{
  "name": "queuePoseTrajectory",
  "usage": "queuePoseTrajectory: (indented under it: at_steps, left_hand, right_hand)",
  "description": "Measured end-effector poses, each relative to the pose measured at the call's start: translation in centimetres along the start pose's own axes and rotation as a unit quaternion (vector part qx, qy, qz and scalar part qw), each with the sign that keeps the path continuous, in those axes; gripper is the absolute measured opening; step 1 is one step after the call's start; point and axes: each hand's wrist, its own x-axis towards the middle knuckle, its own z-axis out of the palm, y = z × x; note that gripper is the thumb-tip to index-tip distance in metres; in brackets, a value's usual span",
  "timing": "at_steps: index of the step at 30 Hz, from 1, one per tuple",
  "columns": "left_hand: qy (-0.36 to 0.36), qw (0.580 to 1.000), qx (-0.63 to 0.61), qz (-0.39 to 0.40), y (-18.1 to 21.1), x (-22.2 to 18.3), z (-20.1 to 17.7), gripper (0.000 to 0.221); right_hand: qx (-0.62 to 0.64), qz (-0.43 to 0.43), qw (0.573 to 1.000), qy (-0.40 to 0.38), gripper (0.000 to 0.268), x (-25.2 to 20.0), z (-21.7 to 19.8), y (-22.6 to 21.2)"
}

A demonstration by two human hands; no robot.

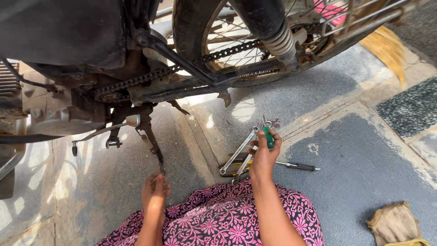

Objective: The person kneels beside a motorcycle and uses a screwdriver to loosen and tighten screws on the bike's chain cover and side panel, at one point steadying the front of the bike by hand. They pick up and reposition the screwdriver and other tools from the ground while working on different screws.

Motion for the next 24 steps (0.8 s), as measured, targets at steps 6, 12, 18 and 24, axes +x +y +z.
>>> queuePoseTrajectory:
  at_steps: [6,12,18,24]
  left_hand:
    - [0.007,0.968,0.121,0.218,1.2,-1.8,2.1,0.038]
    - [0.015,0.944,0.245,0.220,3.1,-4.7,3.5,0.030]
    - [0.026,0.943,0.248,0.220,4.0,-5.3,3.6,0.030]
    - [0.027,0.936,0.249,0.246,2.9,-4.7,3.9,0.033]
  right_hand:
    - [-0.020,-0.031,0.999,-0.041,0.036,-1.6,0.7,-1.2]
    - [-0.029,-0.047,0.997,-0.046,0.036,-1.7,0.4,-1.2]
    - [-0.019,-0.036,0.998,-0.045,0.036,-1.6,0.5,-1.1]
    - [-0.007,-0.058,0.997,-0.054,0.033,-1.6,0.1,-1.4]
